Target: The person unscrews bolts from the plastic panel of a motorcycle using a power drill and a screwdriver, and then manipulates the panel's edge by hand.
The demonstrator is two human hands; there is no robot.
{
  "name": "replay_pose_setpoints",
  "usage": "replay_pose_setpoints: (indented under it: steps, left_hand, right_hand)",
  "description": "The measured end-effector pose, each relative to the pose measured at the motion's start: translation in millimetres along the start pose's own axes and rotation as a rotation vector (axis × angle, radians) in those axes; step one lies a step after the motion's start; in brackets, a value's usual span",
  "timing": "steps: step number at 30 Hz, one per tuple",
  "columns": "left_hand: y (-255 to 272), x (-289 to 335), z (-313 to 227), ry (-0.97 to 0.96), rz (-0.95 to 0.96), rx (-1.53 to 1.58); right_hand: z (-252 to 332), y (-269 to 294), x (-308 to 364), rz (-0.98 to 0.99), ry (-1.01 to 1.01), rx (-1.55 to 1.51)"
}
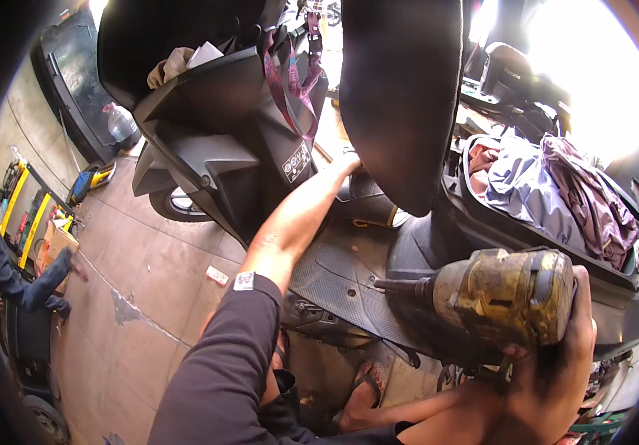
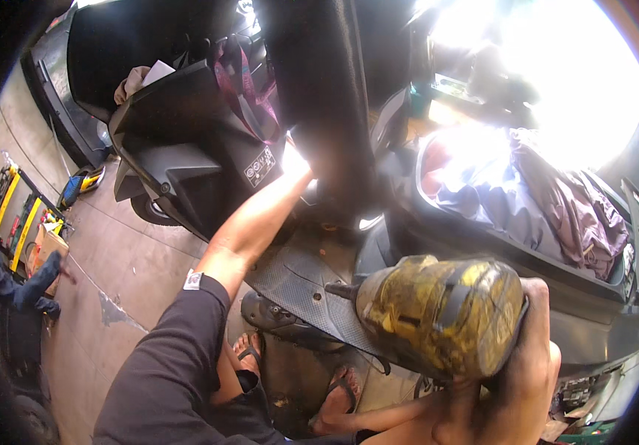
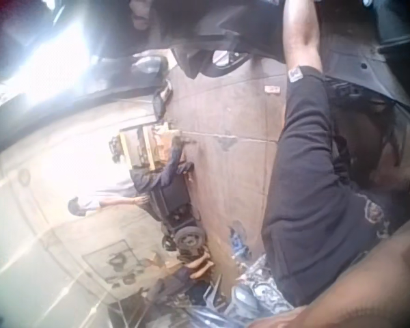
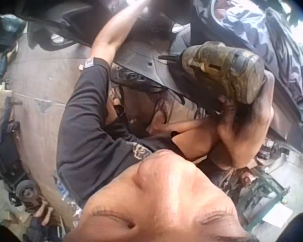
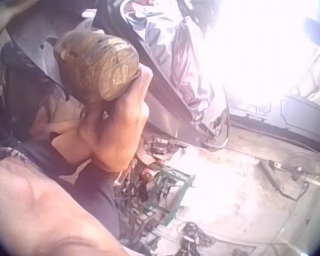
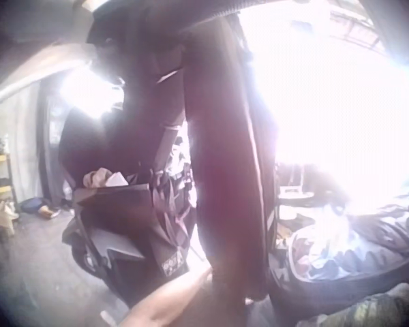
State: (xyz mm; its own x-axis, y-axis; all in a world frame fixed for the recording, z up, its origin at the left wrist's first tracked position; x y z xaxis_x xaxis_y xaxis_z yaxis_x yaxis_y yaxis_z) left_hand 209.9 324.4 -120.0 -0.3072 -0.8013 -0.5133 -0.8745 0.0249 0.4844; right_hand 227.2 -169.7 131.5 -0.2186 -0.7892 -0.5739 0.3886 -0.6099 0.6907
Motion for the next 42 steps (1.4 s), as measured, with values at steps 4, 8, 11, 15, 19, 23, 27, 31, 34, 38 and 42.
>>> replay_pose_setpoints:
  steps: [4,8,11,15,19,23,27,31,34,38,42]
  left_hand:
    - [35,17,-1,-0.009,0.094,0.293]
    - [65,22,-22,-0.067,0.219,0.59]
    - [90,27,-32,-0.132,0.349,0.739]
    - [112,47,-73,-0.208,0.56,0.587]
    - [152,81,-120,-0.159,0.687,-0.127]
    - [130,86,-97,-0.073,0.725,0.001]
    - [116,83,-86,-0.086,0.672,0.078]
    - [91,67,-70,-0.124,0.39,-0.009]
    - [64,75,-52,-0.218,-0.141,-0.31]
    - [43,126,-84,-0.149,0.045,-0.277]
    - [57,165,-80,-0.234,0.076,-0.223]
  right_hand:
    - [-24,-9,23,-0.061,0.164,0.095]
    - [-36,-20,28,-0.134,0.19,0.158]
    - [-38,-28,29,-0.136,0.165,0.144]
    - [-52,-35,35,-0.119,0.233,0.242]
    - [-61,-50,36,-0.007,0.032,0.28]
    - [-58,-67,23,0.083,-0.033,0.249]
    - [-39,-74,8,0.206,-0.148,0.139]
    - [-30,-82,3,0.241,-0.182,0.172]
    - [-32,-86,1,0.266,-0.205,0.126]
    - [-74,-84,14,0.257,-0.182,0.184]
    - [-47,-96,8,0.367,-0.258,0.103]
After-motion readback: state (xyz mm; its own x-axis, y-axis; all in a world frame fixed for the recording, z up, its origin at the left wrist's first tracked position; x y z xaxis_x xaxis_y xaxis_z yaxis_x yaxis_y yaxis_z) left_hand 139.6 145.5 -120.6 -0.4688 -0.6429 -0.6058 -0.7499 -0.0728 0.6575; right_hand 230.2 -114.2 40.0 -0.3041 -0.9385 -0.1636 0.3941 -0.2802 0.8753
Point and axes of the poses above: each hand's wrist, its own x-axis away from the middle knuckle, its own y-axis out of the back of the hand, z = x × y, the point moved 4 cm from there along -x, towards the middle knuckle, and after that the axes turned 13 degrees about -z, right-handed, at the moved point
